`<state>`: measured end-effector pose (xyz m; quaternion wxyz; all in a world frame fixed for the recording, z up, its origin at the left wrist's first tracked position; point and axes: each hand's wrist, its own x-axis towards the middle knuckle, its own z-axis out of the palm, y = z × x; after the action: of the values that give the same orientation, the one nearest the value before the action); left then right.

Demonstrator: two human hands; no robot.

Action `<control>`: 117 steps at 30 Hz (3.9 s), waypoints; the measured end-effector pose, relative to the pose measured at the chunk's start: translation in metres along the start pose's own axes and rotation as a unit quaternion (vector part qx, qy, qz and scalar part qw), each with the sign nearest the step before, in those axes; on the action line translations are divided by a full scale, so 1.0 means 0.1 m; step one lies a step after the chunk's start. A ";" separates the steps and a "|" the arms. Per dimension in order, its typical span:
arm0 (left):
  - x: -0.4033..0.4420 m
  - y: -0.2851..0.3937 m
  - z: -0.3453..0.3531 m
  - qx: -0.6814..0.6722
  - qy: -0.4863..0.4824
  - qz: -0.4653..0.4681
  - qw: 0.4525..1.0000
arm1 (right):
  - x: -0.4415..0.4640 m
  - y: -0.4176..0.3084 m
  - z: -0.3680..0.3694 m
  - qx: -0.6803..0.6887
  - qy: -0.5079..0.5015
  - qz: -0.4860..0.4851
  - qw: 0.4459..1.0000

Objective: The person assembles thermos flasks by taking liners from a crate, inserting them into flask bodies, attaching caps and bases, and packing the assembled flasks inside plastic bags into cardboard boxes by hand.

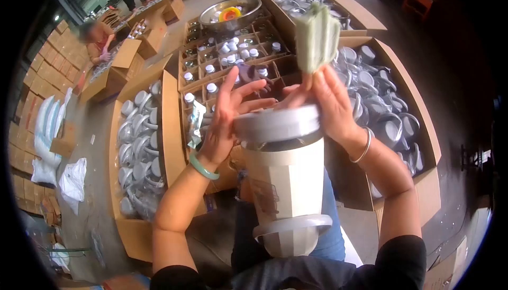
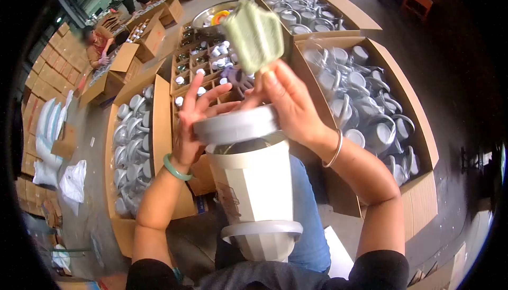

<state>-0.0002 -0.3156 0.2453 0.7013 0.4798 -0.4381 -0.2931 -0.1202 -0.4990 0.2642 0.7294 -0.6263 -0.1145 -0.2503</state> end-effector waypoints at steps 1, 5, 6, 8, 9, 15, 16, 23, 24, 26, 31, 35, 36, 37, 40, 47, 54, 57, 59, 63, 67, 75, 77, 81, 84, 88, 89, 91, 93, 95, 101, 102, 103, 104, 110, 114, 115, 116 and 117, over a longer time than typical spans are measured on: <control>-0.02 -0.05 0.00 0.016 -0.001 0.038 0.999 | -0.05 0.03 -0.01 0.007 -0.038 -0.008 0.999; -0.11 -0.13 -0.01 0.061 -0.027 0.050 0.996 | -0.14 0.08 -0.05 0.008 -0.041 -0.002 0.999; -0.12 -0.12 -0.02 0.067 -0.034 0.039 0.996 | -0.14 0.11 -0.08 0.042 -0.055 0.003 0.998; -0.13 -0.11 0.00 0.069 -0.034 0.025 0.997 | -0.14 0.14 -0.11 0.075 -0.067 0.005 0.995; -0.13 -0.12 -0.02 0.069 -0.035 0.025 0.997 | -0.15 0.14 -0.11 0.083 -0.065 0.010 0.994; -0.16 -0.09 -0.08 0.202 -0.061 0.057 0.976 | -0.17 0.09 -0.04 0.093 -0.058 0.029 0.993; -0.12 -0.01 -0.06 0.215 -0.076 0.066 0.971 | -0.16 0.06 -0.01 0.087 -0.037 0.036 0.995; -0.16 0.30 0.14 0.328 -0.081 0.046 0.940 | -0.21 0.35 -0.19 0.117 -0.090 0.105 0.984; -0.17 0.44 0.27 0.372 -0.072 0.046 0.924 | -0.24 0.47 -0.20 0.197 -0.055 0.130 0.970; -0.18 0.48 0.38 0.380 -0.055 0.054 0.922 | -0.25 0.45 -0.19 0.289 -0.037 0.175 0.940; -0.19 -0.37 -0.14 -0.050 0.005 -0.178 0.983 | -0.42 -0.35 0.16 0.036 -0.007 0.044 0.998; -0.10 -0.27 -0.05 -0.153 0.081 -0.111 0.979 | -0.36 -0.41 0.09 -0.023 -0.010 -0.014 1.000; -0.08 -0.27 -0.02 -0.142 0.057 -0.110 0.982 | -0.29 -0.35 0.03 -0.036 0.008 0.007 0.999; -0.05 -0.26 0.00 -0.130 0.032 -0.105 0.985 | -0.26 -0.23 -0.08 0.027 0.011 0.056 0.998; -0.08 -0.42 -0.02 -0.142 -0.056 -0.161 0.975 | -0.28 -0.16 -0.13 0.108 -0.005 0.126 0.986; -0.17 0.24 0.19 0.338 0.010 -0.047 0.940 | -0.36 0.50 -0.13 0.253 0.017 0.171 0.952; -0.18 0.39 0.24 0.389 -0.041 -0.014 0.920 | -0.26 0.55 -0.15 0.281 0.021 0.205 0.937; -0.13 0.25 0.10 0.308 -0.067 0.026 0.949 | -0.23 0.41 -0.16 0.236 0.033 0.187 0.953; -0.11 0.16 0.03 0.276 -0.103 0.063 0.954 | -0.18 0.35 -0.19 0.202 0.025 0.158 0.966; -0.11 0.14 0.01 0.260 -0.128 0.083 0.954 | -0.19 0.36 -0.21 0.201 -0.004 0.151 0.968; -0.13 0.20 0.07 0.266 -0.124 0.099 0.951 | -0.21 0.46 -0.21 0.203 -0.009 0.141 0.969; -0.12 0.40 0.29 0.378 -0.118 0.056 0.917 | -0.25 0.56 -0.17 0.347 0.002 0.188 0.919; -0.20 0.02 0.07 0.167 -0.064 0.089 0.980 | -0.30 0.02 0.03 0.237 0.058 0.169 0.955; -0.16 -0.53 -0.10 -0.140 0.023 -0.125 0.982 | -0.43 -0.44 0.34 0.034 0.050 0.036 0.998; -0.10 -0.37 -0.03 -0.160 0.063 -0.105 0.980 | -0.30 -0.21 -0.05 0.033 0.046 0.092 0.994; -0.16 -0.37 0.13 -0.205 0.059 -0.212 0.954 | -0.32 -0.12 -0.08 0.017 0.002 0.137 0.990; -0.18 -0.39 0.14 -0.206 0.057 -0.217 0.953 | -0.35 -0.05 -0.04 0.068 0.019 0.117 0.991; -0.22 -0.44 0.06 -0.209 0.023 -0.151 0.966 | -0.41 0.17 -0.09 0.068 0.034 0.116 0.990; -0.27 -0.42 -0.08 -0.013 0.042 -0.140 0.989 | -0.45 0.34 -0.13 0.197 0.042 0.136 0.970; -0.29 -0.12 0.07 0.225 0.053 -0.026 0.973 | -0.49 0.58 -0.15 0.287 0.050 0.160 0.943; -0.28 0.26 0.14 0.328 -0.037 -0.016 0.944 | -0.40 0.61 -0.16 0.292 0.029 0.178 0.939; -0.27 0.20 0.13 0.256 -0.038 -0.001 0.966 | -0.38 0.53 -0.12 0.303 0.022 0.159 0.939; -0.25 0.16 0.11 0.256 -0.035 -0.002 0.966 | -0.36 0.47 -0.11 0.303 0.021 0.162 0.939; -0.23 0.13 0.09 0.207 -0.046 -0.003 0.977 | -0.33 0.42 -0.10 0.276 0.013 0.157 0.948; -0.10 -0.07 0.00 0.116 -0.073 0.072 0.988 | -0.21 0.34 -0.18 0.179 -0.013 0.117 0.977; -0.20 -0.10 0.01 0.143 -0.054 0.072 0.986 | -0.20 0.40 -0.19 0.182 -0.033 0.122 0.975; -0.19 -0.08 0.01 0.142 -0.054 0.071 0.986 | -0.21 0.41 -0.18 0.181 -0.039 0.112 0.976; -0.20 -0.06 0.00 0.154 -0.060 0.080 0.983 | -0.22 0.43 -0.17 0.182 -0.037 0.114 0.976; -0.19 -0.03 0.00 0.166 -0.067 0.091 0.980 | -0.24 0.46 -0.18 0.196 -0.038 0.124 0.972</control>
<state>-0.0091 -0.3010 0.2358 0.6049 0.5269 -0.5684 -0.1826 -0.1201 -0.5071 0.2101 0.8583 -0.4897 -0.1102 -0.1065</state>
